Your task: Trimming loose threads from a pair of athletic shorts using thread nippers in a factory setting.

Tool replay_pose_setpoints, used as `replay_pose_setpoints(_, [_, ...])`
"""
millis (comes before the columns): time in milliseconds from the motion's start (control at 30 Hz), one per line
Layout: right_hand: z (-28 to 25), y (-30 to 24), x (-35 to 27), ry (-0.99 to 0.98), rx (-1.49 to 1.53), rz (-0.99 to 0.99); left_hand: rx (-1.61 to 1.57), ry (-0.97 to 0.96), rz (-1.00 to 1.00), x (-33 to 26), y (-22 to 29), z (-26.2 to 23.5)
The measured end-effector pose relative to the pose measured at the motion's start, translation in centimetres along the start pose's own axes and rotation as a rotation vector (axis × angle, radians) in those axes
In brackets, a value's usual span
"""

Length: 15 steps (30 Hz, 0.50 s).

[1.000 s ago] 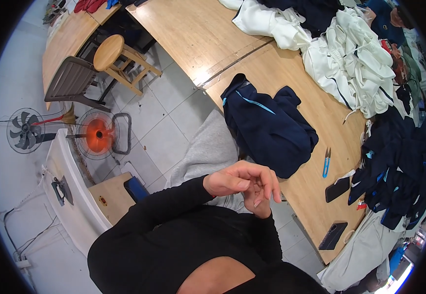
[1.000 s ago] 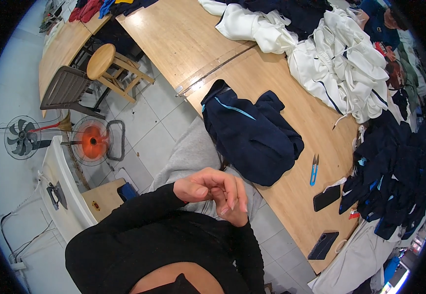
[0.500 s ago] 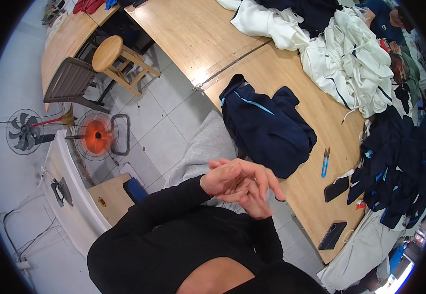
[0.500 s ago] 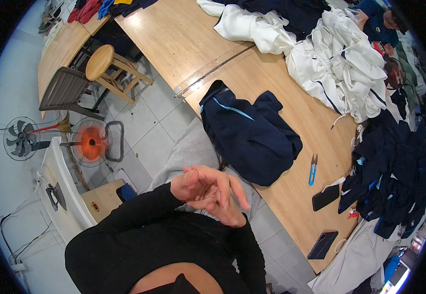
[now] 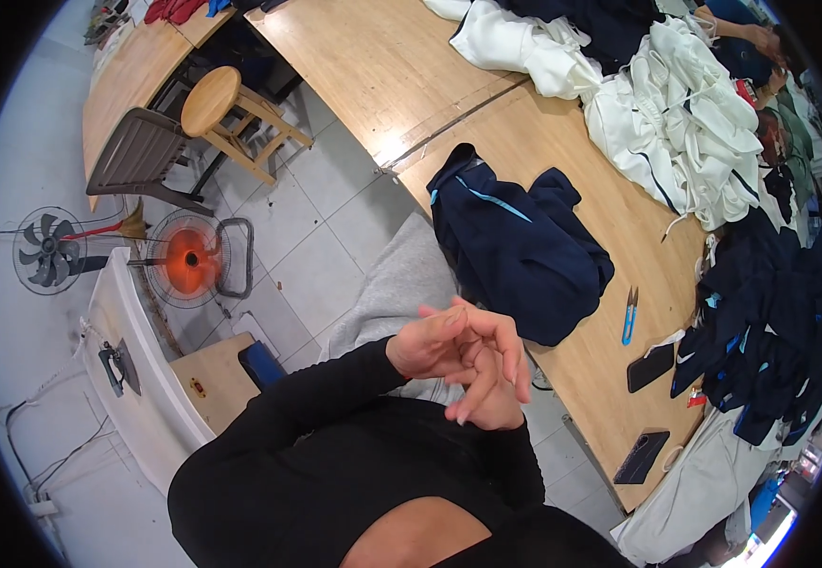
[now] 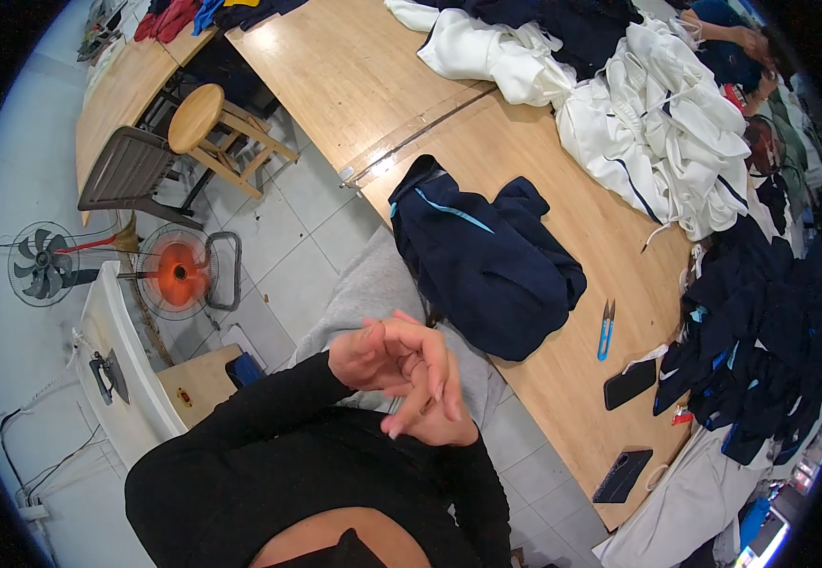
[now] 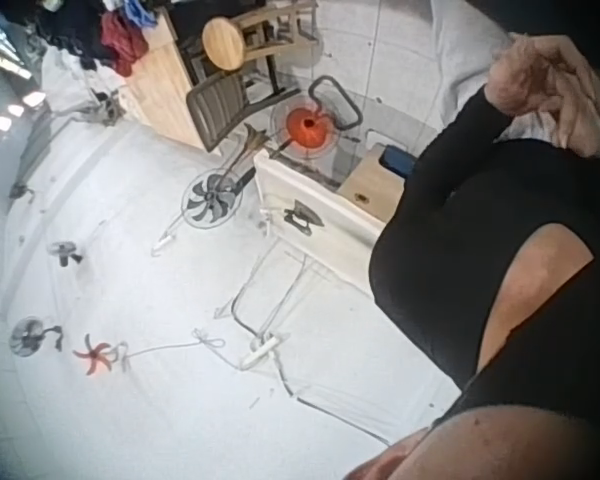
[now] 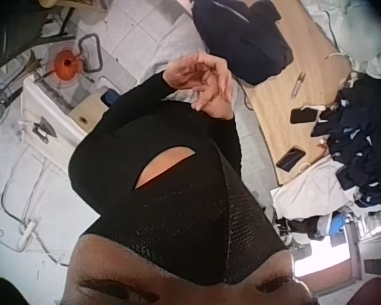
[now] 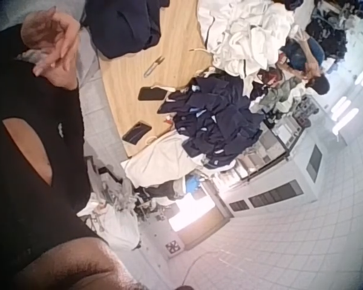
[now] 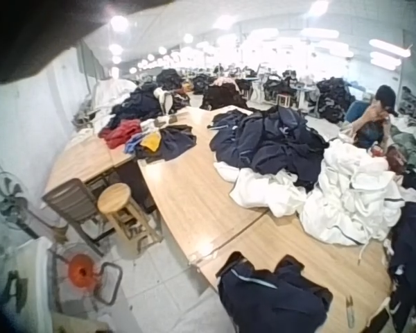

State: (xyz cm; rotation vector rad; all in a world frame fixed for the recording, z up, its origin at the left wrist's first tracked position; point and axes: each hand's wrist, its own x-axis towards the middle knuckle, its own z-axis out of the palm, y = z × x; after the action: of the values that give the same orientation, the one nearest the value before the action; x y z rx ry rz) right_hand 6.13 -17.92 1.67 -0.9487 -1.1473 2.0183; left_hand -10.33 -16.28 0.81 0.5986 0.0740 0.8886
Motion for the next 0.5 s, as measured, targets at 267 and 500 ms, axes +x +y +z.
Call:
replay_pose_setpoints(267, [-3.3,3.2,-0.7,0.053,-0.077,-0.229,0.249,0.068,-0.1,0.3,-0.2,1.3])
replay_pose_setpoints(500, [-3.5,1.4,-0.3,0.064,-0.449,-0.457,0.198,0.083,0.083,0.1,-2.7,1.0])
